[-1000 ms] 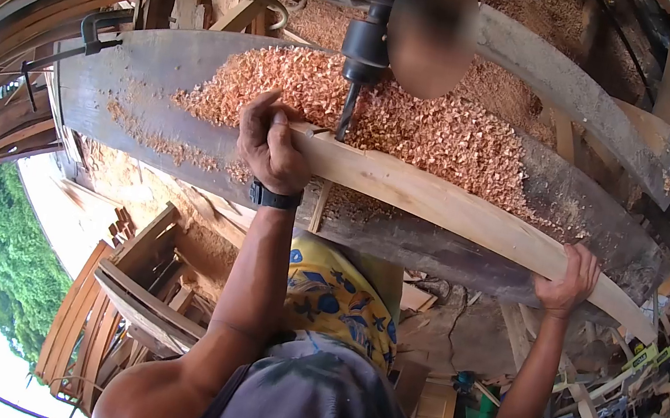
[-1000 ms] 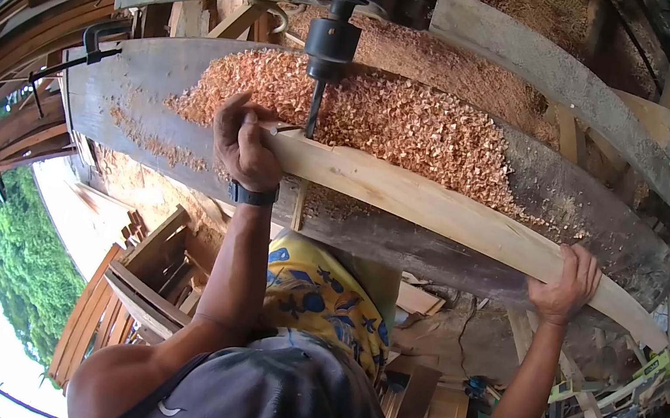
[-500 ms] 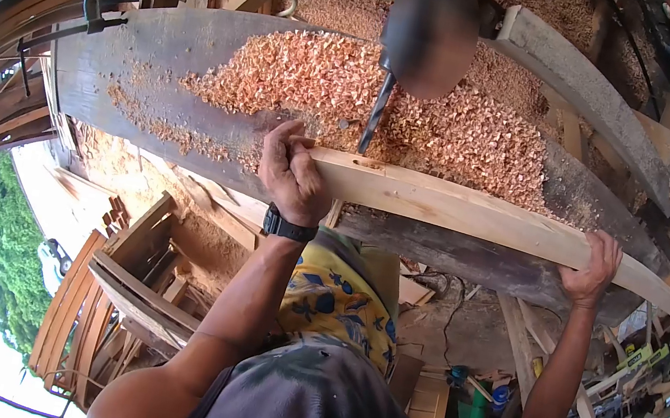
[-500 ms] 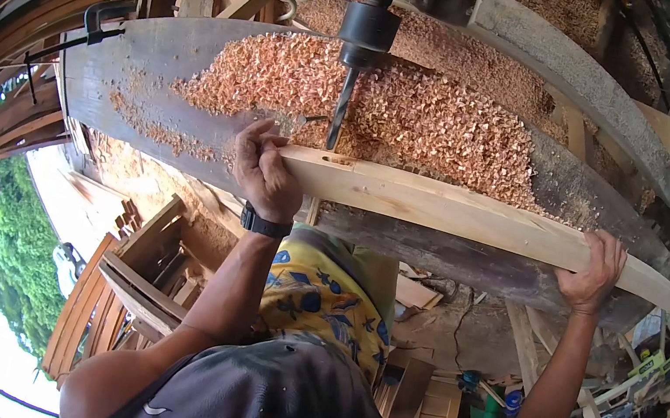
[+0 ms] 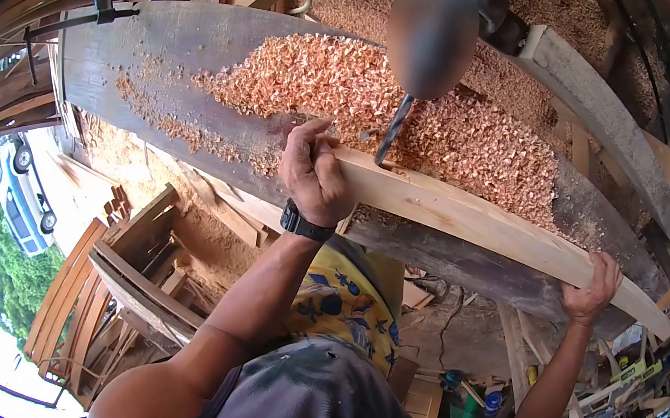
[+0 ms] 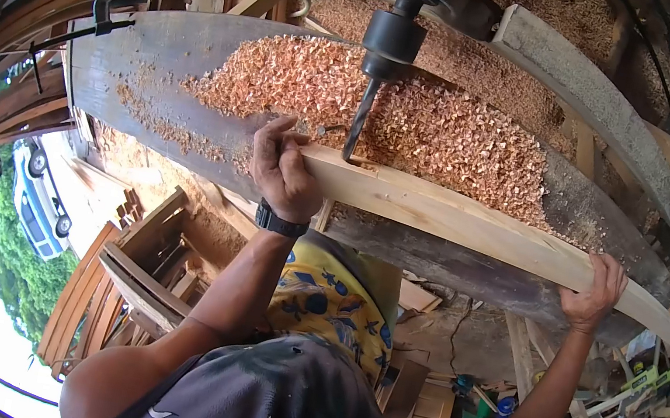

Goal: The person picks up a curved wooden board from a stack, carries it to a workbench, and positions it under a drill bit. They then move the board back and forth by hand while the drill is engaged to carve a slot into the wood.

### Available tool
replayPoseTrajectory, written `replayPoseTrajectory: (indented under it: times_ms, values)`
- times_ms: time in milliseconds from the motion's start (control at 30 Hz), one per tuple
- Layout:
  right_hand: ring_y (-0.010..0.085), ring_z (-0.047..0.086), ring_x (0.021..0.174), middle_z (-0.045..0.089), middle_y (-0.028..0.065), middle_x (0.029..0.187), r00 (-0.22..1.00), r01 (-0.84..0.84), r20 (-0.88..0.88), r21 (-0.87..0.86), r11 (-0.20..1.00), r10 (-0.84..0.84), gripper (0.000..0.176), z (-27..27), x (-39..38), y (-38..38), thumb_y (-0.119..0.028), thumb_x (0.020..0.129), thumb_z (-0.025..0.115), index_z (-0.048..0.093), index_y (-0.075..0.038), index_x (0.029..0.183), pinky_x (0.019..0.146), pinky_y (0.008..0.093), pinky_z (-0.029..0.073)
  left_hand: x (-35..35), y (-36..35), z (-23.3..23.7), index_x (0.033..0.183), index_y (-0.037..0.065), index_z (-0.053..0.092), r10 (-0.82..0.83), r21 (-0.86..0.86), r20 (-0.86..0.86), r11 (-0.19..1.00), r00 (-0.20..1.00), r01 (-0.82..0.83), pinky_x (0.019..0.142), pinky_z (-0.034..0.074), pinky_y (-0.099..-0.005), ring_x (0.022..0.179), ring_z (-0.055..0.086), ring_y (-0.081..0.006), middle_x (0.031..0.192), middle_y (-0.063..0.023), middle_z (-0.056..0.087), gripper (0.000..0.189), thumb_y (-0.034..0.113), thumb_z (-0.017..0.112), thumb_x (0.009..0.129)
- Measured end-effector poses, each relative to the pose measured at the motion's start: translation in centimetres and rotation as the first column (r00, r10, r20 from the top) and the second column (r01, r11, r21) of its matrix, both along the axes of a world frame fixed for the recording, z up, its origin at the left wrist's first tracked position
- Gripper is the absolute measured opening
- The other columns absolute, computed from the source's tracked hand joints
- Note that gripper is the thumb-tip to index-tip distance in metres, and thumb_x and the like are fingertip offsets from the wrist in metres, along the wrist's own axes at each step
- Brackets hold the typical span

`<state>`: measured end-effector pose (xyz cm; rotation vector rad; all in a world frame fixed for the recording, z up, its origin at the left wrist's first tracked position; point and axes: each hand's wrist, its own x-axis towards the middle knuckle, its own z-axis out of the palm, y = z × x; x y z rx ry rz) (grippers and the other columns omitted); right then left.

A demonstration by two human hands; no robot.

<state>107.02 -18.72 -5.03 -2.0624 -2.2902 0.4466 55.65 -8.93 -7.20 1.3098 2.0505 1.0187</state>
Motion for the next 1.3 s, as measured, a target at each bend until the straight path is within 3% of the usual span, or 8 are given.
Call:
replayPoseTrajectory:
  times_ms: [167, 267, 400, 767, 967, 1200, 1300]
  values:
    - [0.0403, 0.061, 0.110, 0.064, 0.0160, 0.118, 1.000, -0.018, 0.020, 0.010, 1.000, 0.018, 0.071, 0.1, 0.0, 0.2, -0.039, 0.062, 0.091, 0.071, -0.006, 0.122, 0.100, 0.0537, 0.045, 0.2, 0.0, 0.1, 0.121, 0.002, 0.069, 0.022, -0.037, 0.026, 0.999, 0.999, -0.021, 0.075, 0.052, -0.0307, 0.079, 0.068, -0.0169, 0.091, -0.0116, 0.072, 0.033, 0.003, 0.046, 0.096]
    - [0.0403, 0.061, 0.110, 0.064, 0.0160, 0.118, 0.999, -0.029, 0.031, 0.018, 0.999, 0.029, 0.072, -0.1, 0.1, 0.1, -0.042, 0.063, 0.091, 0.071, -0.006, 0.122, 0.099, 0.0535, 0.045, 0.3, 0.3, -0.6, 0.122, 0.000, 0.068, 0.009, 0.088, 0.045, 0.996, 0.999, -0.013, 0.076, 0.053, -0.0309, 0.081, 0.067, -0.0167, 0.095, -0.0109, 0.070, 0.035, 0.002, 0.046, 0.094]
    - [0.0403, 0.061, 0.109, 0.065, 0.0157, 0.119, 0.999, -0.023, 0.028, 0.053, 0.998, 0.021, 0.074, -0.2, -0.2, -0.3, -0.044, 0.063, 0.090, 0.071, -0.006, 0.124, 0.097, 0.0531, 0.044, 0.1, 0.2, -0.8, 0.122, 0.000, 0.068, -0.018, 0.081, 0.063, 0.997, 0.998, 0.013, 0.077, 0.052, -0.0306, 0.081, 0.067, -0.0164, 0.096, -0.0108, 0.069, 0.036, 0.001, 0.046, 0.093]
    - [0.0396, 0.062, 0.107, 0.065, 0.0143, 0.117, 0.999, -0.001, 0.035, 0.079, 0.997, -0.002, 0.072, -0.3, -0.7, -1.1, -0.045, 0.066, 0.088, 0.070, -0.007, 0.124, 0.094, 0.0518, 0.044, 0.5, 1.4, -1.8, 0.139, -0.001, 0.060, -0.029, 0.206, 0.248, 0.978, 0.968, -0.023, 0.084, 0.049, -0.0308, 0.090, 0.061, -0.0155, 0.099, -0.0102, 0.067, 0.040, 0.005, 0.049, 0.101]
    - [0.0395, 0.062, 0.108, 0.065, 0.0141, 0.117, 0.998, 0.029, 0.044, 0.095, 0.995, -0.033, 0.069, -0.5, -0.9, -1.9, -0.046, 0.067, 0.087, 0.070, -0.008, 0.122, 0.095, 0.0521, 0.044, 0.3, 2.3, -2.4, 0.140, -0.002, 0.059, -0.062, 0.268, 0.233, 0.963, 0.971, -0.002, 0.084, 0.049, -0.0322, 0.089, 0.060, -0.0158, 0.099, -0.0100, 0.067, 0.039, 0.016, 0.051, 0.107]
    - [0.0394, 0.062, 0.109, 0.065, 0.0141, 0.118, 0.993, 0.098, 0.051, 0.096, 0.991, -0.104, 0.068, -0.7, -1.9, -2.7, -0.045, 0.064, 0.086, 0.070, -0.009, 0.121, 0.097, 0.0517, 0.044, 0.3, 3.2, -2.3, 0.140, -0.002, 0.059, -0.057, 0.213, 0.220, 0.977, 0.974, 0.009, 0.082, 0.049, -0.0325, 0.088, 0.060, -0.0155, 0.096, -0.0091, 0.066, 0.038, 0.014, 0.050, 0.107]
    - [0.0394, 0.062, 0.109, 0.066, 0.0142, 0.118, 0.993, 0.094, 0.067, 0.103, 0.990, -0.101, 0.068, -0.7, -1.7, -2.7, -0.042, 0.063, 0.086, 0.070, -0.010, 0.120, 0.098, 0.0513, 0.044, 0.6, 3.8, -2.1, 0.132, -0.002, 0.065, -0.044, 0.286, 0.228, 0.958, 0.973, -0.024, 0.079, 0.051, -0.0343, 0.083, 0.061, -0.0173, 0.092, -0.0099, 0.067, 0.034, 0.012, 0.051, 0.105]
